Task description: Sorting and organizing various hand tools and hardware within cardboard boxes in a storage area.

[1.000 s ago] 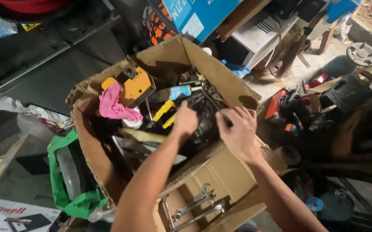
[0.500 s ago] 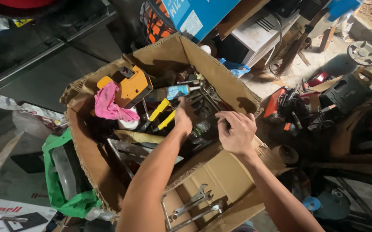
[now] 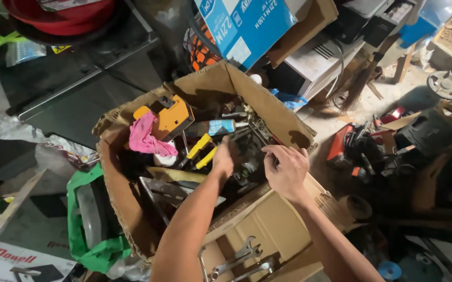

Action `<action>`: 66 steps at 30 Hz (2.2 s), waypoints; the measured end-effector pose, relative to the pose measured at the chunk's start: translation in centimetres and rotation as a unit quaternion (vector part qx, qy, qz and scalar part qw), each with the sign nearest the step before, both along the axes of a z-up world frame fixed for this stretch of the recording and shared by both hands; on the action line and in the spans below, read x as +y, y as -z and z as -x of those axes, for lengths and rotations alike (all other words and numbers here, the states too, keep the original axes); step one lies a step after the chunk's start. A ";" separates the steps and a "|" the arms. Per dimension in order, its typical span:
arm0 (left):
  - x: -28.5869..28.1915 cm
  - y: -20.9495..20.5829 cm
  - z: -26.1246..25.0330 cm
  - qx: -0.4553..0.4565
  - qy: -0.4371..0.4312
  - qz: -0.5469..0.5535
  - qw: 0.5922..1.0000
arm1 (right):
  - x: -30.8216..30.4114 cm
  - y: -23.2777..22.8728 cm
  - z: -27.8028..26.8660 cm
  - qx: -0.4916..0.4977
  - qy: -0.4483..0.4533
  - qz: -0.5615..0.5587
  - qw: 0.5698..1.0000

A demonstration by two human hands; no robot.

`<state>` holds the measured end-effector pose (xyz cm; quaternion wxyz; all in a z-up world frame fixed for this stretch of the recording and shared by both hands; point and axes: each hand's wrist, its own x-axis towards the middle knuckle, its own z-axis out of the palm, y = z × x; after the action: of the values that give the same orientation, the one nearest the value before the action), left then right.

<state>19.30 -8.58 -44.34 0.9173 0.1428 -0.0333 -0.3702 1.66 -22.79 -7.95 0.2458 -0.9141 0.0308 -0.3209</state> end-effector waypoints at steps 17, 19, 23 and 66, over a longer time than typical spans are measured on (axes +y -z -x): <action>7.6 -29.5 6.7 -0.720 -0.033 -0.630 0.290 | 0.1 0.4 -0.3 -0.038 0.018 -0.016 0.999; 8.2 -30.4 8.3 -0.749 -0.100 -0.600 0.262 | 0.1 0.7 0.0 -0.023 0.023 -0.001 0.999; 8.9 -30.6 9.8 -0.796 -0.078 -0.588 0.121 | -0.3 0.6 -0.2 0.036 0.025 0.043 0.998; 11.7 -19.0 31.8 -0.323 0.147 -0.733 0.581 | 9.4 21.1 18.4 0.455 -0.047 -0.634 0.623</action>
<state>-12.53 3.16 -25.38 0.3627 0.8698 -0.0656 -0.3281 -16.72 -13.43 -29.01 0.7340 -0.5613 0.2920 0.2466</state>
